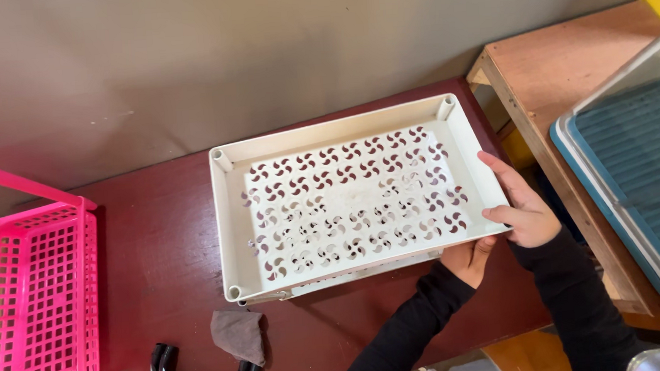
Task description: The person disassembles a white plastic storage unit on a wooden table. They remove the top tray, then detach the vertical support rods and side panels, leaving the components separated on the table.
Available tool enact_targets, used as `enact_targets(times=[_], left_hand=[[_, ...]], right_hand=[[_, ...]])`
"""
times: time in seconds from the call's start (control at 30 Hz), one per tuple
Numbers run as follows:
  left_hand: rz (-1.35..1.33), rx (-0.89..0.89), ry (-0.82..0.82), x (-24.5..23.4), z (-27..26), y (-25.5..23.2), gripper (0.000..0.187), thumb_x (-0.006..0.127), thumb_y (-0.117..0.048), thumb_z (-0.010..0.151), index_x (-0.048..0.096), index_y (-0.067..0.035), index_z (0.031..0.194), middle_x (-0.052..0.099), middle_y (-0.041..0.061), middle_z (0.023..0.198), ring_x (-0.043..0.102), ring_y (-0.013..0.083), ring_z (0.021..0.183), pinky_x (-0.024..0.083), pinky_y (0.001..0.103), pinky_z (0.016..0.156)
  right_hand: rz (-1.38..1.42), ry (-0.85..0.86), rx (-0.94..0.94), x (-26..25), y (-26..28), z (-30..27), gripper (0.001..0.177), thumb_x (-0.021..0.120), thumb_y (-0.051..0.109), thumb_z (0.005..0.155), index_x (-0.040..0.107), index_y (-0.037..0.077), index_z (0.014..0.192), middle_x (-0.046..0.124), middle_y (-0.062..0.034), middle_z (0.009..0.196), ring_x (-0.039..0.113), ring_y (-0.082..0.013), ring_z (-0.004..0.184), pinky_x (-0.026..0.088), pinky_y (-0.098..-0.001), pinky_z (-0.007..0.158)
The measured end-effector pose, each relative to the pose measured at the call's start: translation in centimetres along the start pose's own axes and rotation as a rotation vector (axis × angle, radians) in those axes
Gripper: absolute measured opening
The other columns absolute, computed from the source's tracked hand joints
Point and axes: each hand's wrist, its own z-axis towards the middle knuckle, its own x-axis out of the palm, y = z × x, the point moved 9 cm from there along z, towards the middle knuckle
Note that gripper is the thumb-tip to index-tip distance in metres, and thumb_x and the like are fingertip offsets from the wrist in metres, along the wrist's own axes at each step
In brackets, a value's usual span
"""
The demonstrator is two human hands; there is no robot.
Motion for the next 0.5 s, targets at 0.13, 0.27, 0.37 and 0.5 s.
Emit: enact_targets(times=[0.13, 0.27, 0.37, 0.5], left_hand=[[-0.238, -0.081, -0.003, 0.8, -0.2, 1.6, 0.049, 0.054, -0.039, 0.11, 0.058, 0.001, 0.138, 0.066, 0.019, 0.131, 0.063, 0.0307, 0.122, 0.047, 0.039, 0.106], [-0.158, -0.039, -0.097, 1.4, 0.1, 2.2, 0.045, 0.053, -0.037, 0.111, 0.061, 0.0, 0.135, 0.068, 0.016, 0.128, 0.064, 0.0265, 0.121, 0.049, 0.037, 0.105], [-0.204, -0.113, -0.131, 2.2, 0.3, 3.5, 0.039, 0.052, -0.033, 0.111, 0.062, -0.001, 0.132, 0.067, 0.015, 0.121, 0.064, 0.0268, 0.11, 0.051, 0.037, 0.1], [-0.04, 0.053, -0.217, 1.5, 0.7, 1.5, 0.033, 0.052, -0.026, 0.112, 0.064, 0.0, 0.127, 0.068, 0.018, 0.122, 0.066, 0.0326, 0.114, 0.05, 0.04, 0.101]], right_hand=[[0.039, 0.065, 0.033, -0.7, -0.1, 2.2, 0.095, 0.055, -0.009, 0.085, 0.016, 0.01, 0.169, 0.03, -0.0146, 0.171, 0.039, -0.0241, 0.142, 0.034, -0.0342, 0.098], [-0.173, 0.069, -0.004, -0.5, -0.3, 3.7, 0.089, 0.057, -0.007, 0.083, 0.019, 0.004, 0.163, 0.033, -0.0136, 0.167, 0.034, -0.0189, 0.15, 0.029, -0.0302, 0.118], [-0.117, 0.079, 0.047, -0.5, -0.3, 4.1, 0.09, 0.059, -0.006, 0.082, 0.023, 0.004, 0.164, 0.038, -0.0151, 0.163, 0.038, -0.0207, 0.147, 0.032, -0.0308, 0.115], [0.009, 0.059, 0.138, -0.1, -0.1, 4.6, 0.093, 0.057, -0.01, 0.077, 0.024, 0.007, 0.163, 0.039, -0.012, 0.161, 0.039, -0.0194, 0.145, 0.035, -0.0298, 0.113]])
